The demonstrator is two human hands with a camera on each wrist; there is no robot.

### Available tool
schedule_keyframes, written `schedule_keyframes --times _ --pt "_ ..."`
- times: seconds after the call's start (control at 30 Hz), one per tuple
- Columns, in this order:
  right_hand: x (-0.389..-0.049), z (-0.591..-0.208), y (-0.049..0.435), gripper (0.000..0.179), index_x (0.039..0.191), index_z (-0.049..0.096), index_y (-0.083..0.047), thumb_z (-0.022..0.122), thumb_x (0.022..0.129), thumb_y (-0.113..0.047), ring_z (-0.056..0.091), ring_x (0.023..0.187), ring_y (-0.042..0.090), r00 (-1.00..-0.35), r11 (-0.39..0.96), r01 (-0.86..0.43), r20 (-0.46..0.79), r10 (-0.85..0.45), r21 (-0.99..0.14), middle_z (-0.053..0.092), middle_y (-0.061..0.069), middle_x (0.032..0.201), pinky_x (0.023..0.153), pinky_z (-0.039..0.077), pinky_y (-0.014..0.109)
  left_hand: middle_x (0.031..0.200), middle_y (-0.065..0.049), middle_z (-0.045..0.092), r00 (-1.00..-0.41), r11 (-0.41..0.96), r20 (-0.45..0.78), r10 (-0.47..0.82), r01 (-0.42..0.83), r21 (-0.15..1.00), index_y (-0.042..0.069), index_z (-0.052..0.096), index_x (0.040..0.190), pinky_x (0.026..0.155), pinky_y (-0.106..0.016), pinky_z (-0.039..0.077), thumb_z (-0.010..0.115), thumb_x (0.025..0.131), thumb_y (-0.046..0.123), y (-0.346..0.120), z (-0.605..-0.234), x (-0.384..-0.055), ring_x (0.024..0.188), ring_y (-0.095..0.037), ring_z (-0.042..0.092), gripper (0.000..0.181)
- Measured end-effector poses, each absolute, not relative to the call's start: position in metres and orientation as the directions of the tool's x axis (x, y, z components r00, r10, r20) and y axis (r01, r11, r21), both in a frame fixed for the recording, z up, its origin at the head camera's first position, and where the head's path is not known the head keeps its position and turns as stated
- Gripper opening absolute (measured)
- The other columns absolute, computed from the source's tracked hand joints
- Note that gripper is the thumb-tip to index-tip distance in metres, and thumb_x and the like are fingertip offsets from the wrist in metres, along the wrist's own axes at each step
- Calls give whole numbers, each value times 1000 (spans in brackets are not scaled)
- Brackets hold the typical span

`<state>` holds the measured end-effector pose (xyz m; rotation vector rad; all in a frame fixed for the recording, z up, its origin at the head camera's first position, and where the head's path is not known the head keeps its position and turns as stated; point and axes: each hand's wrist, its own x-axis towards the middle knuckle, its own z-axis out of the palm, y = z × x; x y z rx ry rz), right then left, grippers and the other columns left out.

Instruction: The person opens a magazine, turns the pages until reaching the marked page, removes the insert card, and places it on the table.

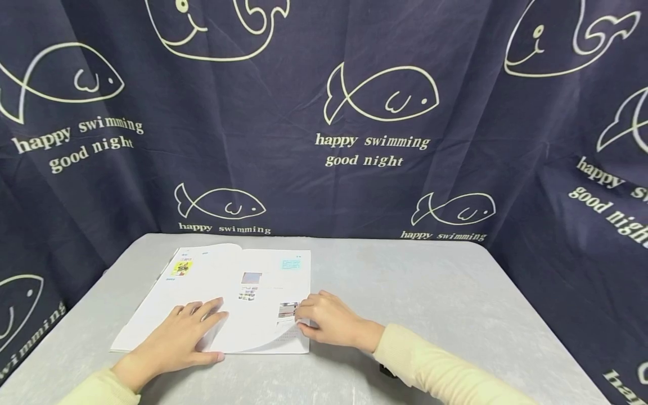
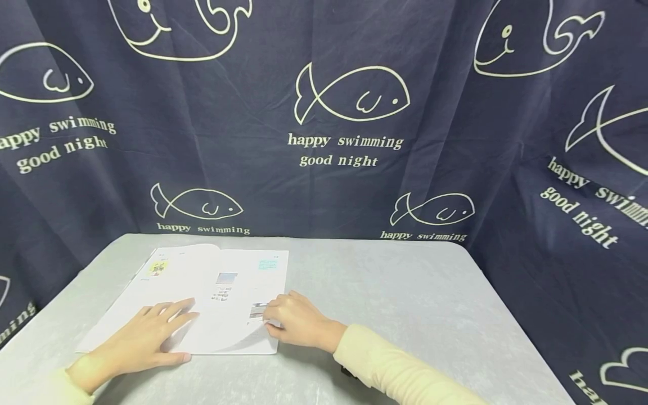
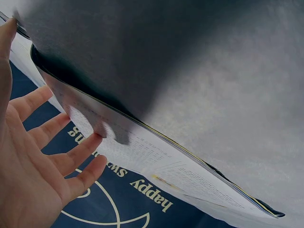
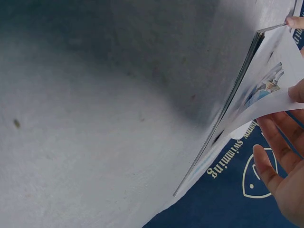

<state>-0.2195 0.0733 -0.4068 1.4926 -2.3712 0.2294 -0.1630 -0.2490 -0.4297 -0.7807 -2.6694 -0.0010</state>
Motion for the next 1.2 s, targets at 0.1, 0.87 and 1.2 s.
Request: schedule_keyframes --times 0.1,0.87,1.2 --pt "-220 -406 73 10 89 67 -21 60 84 -26 56 78 2 -405 448 -893 364 -839 39 67 -11 88 65 34 14 126 -6 54 -789 850 332 517 519 -91 18 59 117 79 -48 40 56 68 73 -248 -429 -162 104 -29 53 73" --pt "-217 -399 69 8 87 67 -20 61 83 -23 57 80 4 -391 460 -887 477 -787 31 67 -11 89 69 38 17 123 -7 55 -780 849 347 520 516 -113 17 61 113 76 -47 41 56 70 71 -243 -429 -163 100 -30 55 70" --pt "-217 -400 70 8 88 67 -20 61 83 -22 57 80 4 -394 460 -888 495 -774 14 68 -10 90 70 39 17 122 -6 56 -780 849 350 519 516 -110 18 61 113 77 -47 42 58 73 65 -244 -428 -162 101 -29 55 62"
